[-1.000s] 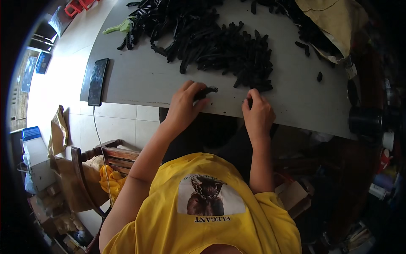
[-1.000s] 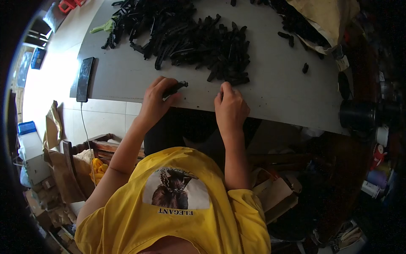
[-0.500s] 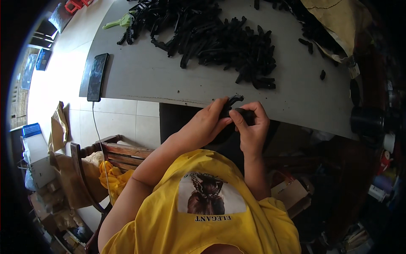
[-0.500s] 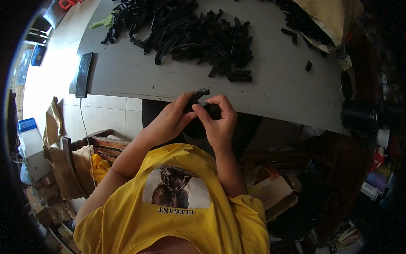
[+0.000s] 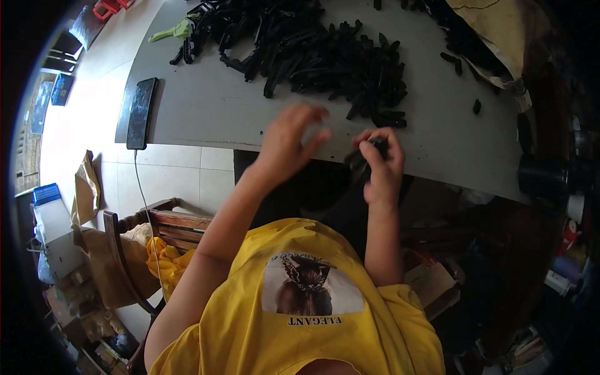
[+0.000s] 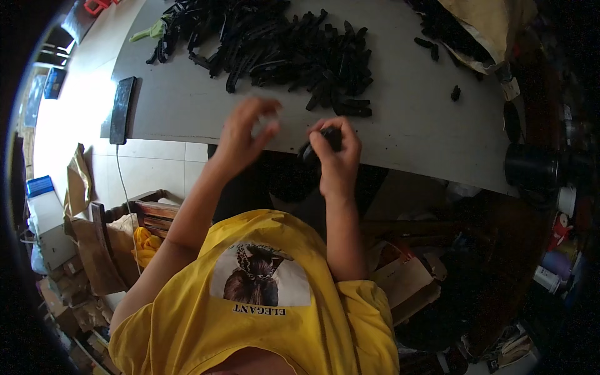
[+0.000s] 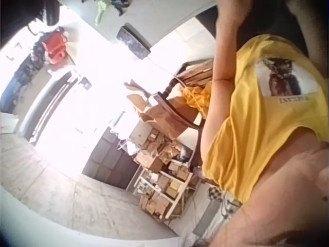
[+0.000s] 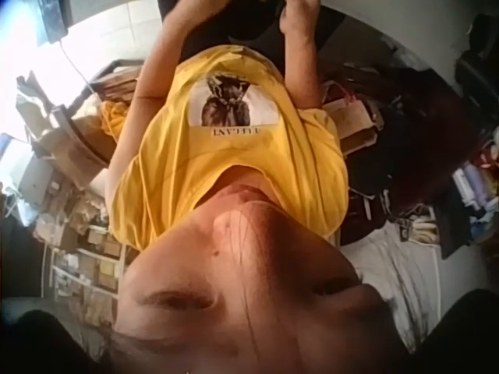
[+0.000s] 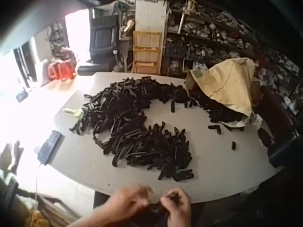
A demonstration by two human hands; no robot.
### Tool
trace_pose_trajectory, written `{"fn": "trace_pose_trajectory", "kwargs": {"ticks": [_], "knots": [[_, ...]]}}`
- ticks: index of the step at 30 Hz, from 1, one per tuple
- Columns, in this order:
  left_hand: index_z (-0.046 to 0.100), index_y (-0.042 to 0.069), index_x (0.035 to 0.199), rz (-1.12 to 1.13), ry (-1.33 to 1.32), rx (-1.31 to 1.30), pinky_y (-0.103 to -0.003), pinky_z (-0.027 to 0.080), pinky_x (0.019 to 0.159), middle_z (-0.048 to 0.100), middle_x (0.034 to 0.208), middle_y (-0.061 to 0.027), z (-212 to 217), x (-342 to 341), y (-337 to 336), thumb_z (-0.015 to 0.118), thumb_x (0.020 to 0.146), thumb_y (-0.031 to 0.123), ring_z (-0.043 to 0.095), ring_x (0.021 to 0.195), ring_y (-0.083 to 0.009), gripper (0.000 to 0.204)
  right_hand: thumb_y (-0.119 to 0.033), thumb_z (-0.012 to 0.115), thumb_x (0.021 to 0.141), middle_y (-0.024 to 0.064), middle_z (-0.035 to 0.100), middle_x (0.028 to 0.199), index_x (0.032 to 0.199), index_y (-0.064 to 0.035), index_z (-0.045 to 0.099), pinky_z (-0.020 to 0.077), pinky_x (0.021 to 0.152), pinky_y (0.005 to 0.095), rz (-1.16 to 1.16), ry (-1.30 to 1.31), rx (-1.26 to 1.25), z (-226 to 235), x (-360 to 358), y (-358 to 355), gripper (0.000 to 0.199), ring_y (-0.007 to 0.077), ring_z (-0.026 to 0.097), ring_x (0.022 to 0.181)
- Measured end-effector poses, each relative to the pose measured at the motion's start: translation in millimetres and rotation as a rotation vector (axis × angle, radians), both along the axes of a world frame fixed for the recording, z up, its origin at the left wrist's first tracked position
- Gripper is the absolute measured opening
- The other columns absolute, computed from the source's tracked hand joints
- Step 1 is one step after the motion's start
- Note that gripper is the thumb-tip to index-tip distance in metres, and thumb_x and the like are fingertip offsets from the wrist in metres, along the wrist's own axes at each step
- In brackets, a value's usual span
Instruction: Inspecting and sorting small black plastic components on a table.
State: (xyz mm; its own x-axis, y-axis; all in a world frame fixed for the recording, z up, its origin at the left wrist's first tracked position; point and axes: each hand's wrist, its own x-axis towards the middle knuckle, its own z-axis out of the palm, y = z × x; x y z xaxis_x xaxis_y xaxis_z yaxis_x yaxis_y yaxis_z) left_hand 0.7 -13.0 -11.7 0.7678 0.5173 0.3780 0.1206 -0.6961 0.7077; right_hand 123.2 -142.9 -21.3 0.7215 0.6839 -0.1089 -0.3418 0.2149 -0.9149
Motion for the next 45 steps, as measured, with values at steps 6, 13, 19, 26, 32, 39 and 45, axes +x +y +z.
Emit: {"fn": "trace_pose_trajectory", "kwargs": {"ticks": [6,13,19,26,32,39,45], "knots": [[0.058,0.009,0.093,0.341,0.152,0.532,-0.033,0.042,0.075,0.053,0.088,-0.0052,-20,25,38,0.065,0.070,0.010,0.051,0.085,-0.0251,0.025,-0.011,0.065,0.079,0.0056,0.060,0.075,0.089,-0.0053,0.055,0.0500,0.062,0.0310,-0.105,-0.940,-0.579,7,27,48,0.015,0.0188,0.059,0.065],[0.058,0.010,0.085,0.349,0.102,0.347,-0.029,0.040,0.075,0.056,0.084,-0.0040,-6,1,29,0.061,0.068,0.007,0.054,0.085,-0.0200,0.017,-0.017,0.070,0.076,0.0096,0.066,0.087,0.100,-0.0058,0.058,0.0513,0.063,0.0389,0.092,-1.375,-1.118,16,25,48,0.029,0.0286,0.065,0.080],[0.053,0.007,0.101,0.188,-0.452,-0.978,-0.023,0.041,0.067,0.055,0.081,-0.0022,-13,-5,24,0.052,0.089,0.014,0.052,0.076,-0.0107,0.014,-0.010,0.063,0.078,0.0064,0.063,0.078,0.105,-0.0056,0.056,0.0496,0.056,0.0295,0.045,-1.025,-0.469,8,22,19,0.029,0.0165,0.062,0.067],[0.045,0.002,0.114,-0.051,-0.037,-1.028,-0.026,0.044,0.069,0.059,0.089,-0.0096,17,-6,-11,0.049,0.095,0.027,0.054,0.076,-0.0128,0.032,-0.007,0.063,0.078,0.0045,0.057,0.091,0.100,-0.0028,0.055,0.0428,0.047,0.0198,0.211,0.056,0.079,25,-8,0,0.024,0.0082,0.053,0.059],[0.043,-0.003,0.118,-0.230,0.107,-0.653,-0.034,0.045,0.079,0.058,0.099,-0.0213,32,-7,-22,0.059,0.088,0.016,0.059,0.091,-0.0306,0.039,-0.011,0.067,0.079,0.0031,0.052,0.092,0.093,-0.0034,0.059,0.0457,0.071,0.0261,0.202,-0.309,0.015,12,-4,-9,0.018,0.0120,0.053,0.082],[0.038,-0.006,0.128,-0.219,0.098,-0.319,-0.034,0.044,0.085,0.058,0.105,-0.0212,32,-12,-32,0.057,0.086,0.008,0.057,0.097,-0.0320,0.047,-0.019,0.069,0.081,0.0068,0.052,0.104,0.102,-0.0006,0.056,0.0435,0.054,0.0190,0.124,-0.794,-0.079,13,-7,-13,0.031,0.0076,0.052,0.073],[0.041,-0.002,0.124,-0.343,0.218,-0.563,-0.038,0.047,0.074,0.060,0.095,-0.0220,37,-12,-37,0.057,0.082,0.002,0.058,0.086,-0.0393,0.045,-0.019,0.069,0.082,0.0098,0.060,0.114,0.108,-0.0008,0.054,0.0449,0.082,0.0254,0.373,0.003,-0.017,22,-7,-25,0.035,0.0146,0.057,0.091]]}}
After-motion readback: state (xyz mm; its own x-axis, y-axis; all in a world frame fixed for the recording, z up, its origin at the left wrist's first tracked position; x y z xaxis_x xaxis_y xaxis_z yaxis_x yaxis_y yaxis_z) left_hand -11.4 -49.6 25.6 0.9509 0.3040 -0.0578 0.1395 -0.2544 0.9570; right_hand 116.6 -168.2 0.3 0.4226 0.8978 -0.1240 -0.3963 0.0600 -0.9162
